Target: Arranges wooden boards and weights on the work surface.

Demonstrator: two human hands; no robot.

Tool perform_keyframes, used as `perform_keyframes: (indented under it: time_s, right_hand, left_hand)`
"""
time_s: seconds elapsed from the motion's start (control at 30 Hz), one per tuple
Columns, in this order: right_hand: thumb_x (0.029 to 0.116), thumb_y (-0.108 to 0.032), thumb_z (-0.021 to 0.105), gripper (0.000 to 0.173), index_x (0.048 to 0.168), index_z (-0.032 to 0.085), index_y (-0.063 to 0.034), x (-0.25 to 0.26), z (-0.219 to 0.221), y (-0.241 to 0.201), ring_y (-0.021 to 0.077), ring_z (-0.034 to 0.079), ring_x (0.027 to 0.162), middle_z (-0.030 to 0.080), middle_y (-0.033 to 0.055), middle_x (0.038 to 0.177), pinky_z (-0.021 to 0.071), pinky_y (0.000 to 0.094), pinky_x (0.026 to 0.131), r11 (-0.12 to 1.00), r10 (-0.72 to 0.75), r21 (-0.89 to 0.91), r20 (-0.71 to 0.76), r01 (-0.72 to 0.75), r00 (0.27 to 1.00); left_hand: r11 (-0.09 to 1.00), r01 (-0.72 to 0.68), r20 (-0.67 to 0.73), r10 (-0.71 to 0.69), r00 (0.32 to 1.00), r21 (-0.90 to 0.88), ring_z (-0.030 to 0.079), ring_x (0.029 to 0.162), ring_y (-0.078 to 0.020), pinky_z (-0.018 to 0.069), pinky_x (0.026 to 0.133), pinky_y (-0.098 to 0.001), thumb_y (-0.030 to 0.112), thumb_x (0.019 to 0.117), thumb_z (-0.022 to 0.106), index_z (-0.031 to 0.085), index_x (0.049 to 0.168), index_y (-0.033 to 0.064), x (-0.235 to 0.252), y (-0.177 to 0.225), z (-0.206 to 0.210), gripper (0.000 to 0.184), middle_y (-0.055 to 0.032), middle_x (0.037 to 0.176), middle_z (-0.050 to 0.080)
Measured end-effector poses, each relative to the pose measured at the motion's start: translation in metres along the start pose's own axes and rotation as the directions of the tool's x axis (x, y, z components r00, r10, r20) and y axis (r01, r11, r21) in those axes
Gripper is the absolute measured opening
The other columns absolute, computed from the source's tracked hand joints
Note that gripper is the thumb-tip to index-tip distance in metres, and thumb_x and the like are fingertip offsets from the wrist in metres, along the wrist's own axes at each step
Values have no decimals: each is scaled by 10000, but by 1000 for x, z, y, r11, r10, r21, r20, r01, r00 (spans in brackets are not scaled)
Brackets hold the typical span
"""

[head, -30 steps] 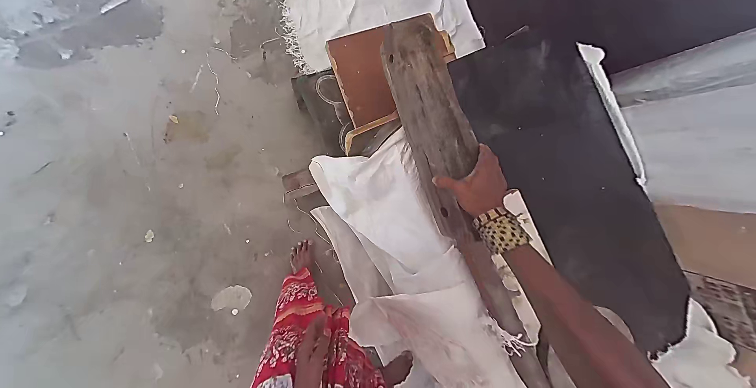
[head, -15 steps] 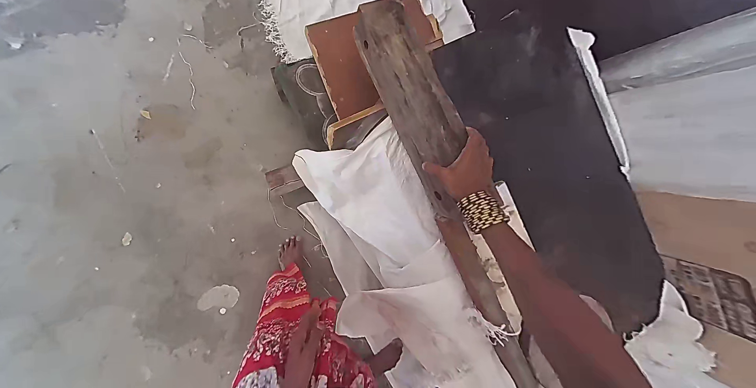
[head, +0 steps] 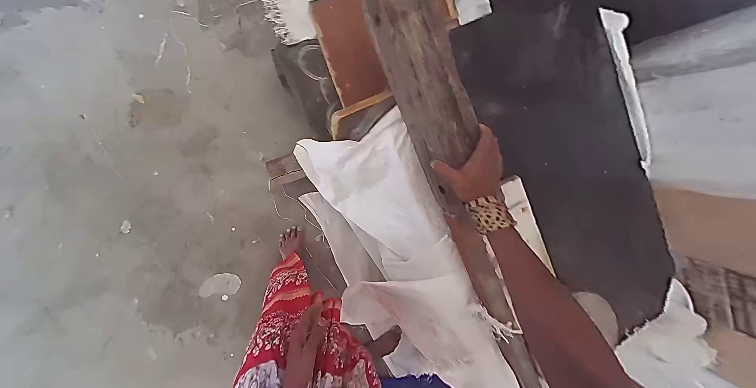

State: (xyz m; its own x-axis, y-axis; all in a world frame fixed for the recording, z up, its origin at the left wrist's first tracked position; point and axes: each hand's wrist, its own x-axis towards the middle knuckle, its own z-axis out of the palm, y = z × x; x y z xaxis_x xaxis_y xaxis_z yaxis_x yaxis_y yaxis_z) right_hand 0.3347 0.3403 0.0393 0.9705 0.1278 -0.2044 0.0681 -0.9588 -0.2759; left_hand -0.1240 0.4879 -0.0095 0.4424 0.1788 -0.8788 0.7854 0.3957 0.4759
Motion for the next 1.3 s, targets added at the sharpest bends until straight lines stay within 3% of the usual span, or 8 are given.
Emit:
perform_keyframes:
  time_s: [0.37, 0.5, 0.67, 0.8, 0.97, 1.13, 1.23, 1.3]
  right_hand:
    - [745, -835, 561, 1322, 1596, 160, 94, -10, 22, -25, 528, 149, 1540, 199, 347, 1645, 46, 690, 1229, 943, -220, -286, -155, 169, 963]
    - [919, -525, 680, 888, 1523, 394, 60, -40, 113, -109, 476, 287, 1508, 364, 336, 1575, 223, 608, 1239, 767, -628, 16, -184, 641, 756]
    - [850, -235, 817, 896, 1578, 354, 3, -55, 309, -213, 397, 253, 1550, 334, 243, 1636, 155, 562, 1275, 606, -731, 216, 532, 765, 428]
    - [764, -84, 853, 1025, 1599, 269, 30, -46, 408, -224, 500, 234, 1525, 255, 324, 1636, 90, 712, 1222, 693, -511, -2, 704, 721, 493]
    - [933, 43, 605, 682, 1567, 355, 40, -109, 408, -212, 439, 175, 1566, 260, 274, 1658, 90, 671, 1243, 736, -623, 142, 522, 662, 582]
    - [1030, -13, 501, 573, 1583, 351, -16, -196, 322, -181, 403, 198, 1570, 237, 220, 1684, 164, 674, 1229, 849, -487, 290, 753, 441, 443]
    - [950, -163, 638, 496, 1429, 563, -58, -252, 309, -126, 474, 388, 1451, 490, 230, 1530, 209, 721, 1188, 885, -423, 214, 741, 414, 522]
    - [900, -322, 692, 579, 1402, 604, -48, -283, 295, -85, 445, 241, 1535, 426, 244, 1578, 77, 657, 1259, 875, -421, 169, 730, 454, 538]
  left_hand:
    - [961, 18, -29, -27, 999, -278, 521, 1363, -262, 439, 1132, -434, 190, 1015, 519, 525, 1426, -41, 9, 29, -2, 471, -216, 1465, 536]
    - [950, 84, -17, -93, 995, -300, 544, 1333, -274, 456, 1112, -443, 221, 1018, 524, 518, 1433, -44, 12, 29, -1, 492, -223, 1447, 548]
    - [936, 112, -23, -127, 992, -335, 538, 1339, -247, 450, 1120, -429, 168, 1014, 512, 524, 1424, -44, 13, 29, -7, 462, -206, 1448, 552]
    - [921, 106, -52, -135, 989, -374, 549, 1316, -235, 457, 1108, -405, 143, 1009, 505, 512, 1413, -77, 17, 19, -14, 459, -224, 1430, 553]
    - [943, 114, -41, -133, 990, -313, 566, 1289, -230, 483, 1080, -407, 156, 1013, 499, 525, 1402, -68, 18, 18, -19, 450, -202, 1417, 566]
    - [993, 83, -73, -90, 993, -89, 588, 1265, -216, 494, 1061, -379, 145, 1016, 477, 502, 1408, -80, 10, 8, -15, 453, -209, 1405, 575]
    - [994, 81, 27, -83, 996, 70, 583, 1272, -223, 509, 1051, -392, 202, 1024, 489, 485, 1436, -48, 4, -18, -12, 482, -196, 1434, 553]
    - [973, 30, 113, -58, 992, 230, 596, 1243, -217, 516, 1034, -396, 201, 1012, 498, 502, 1418, -47, -1, -35, -12, 475, -189, 1400, 576]
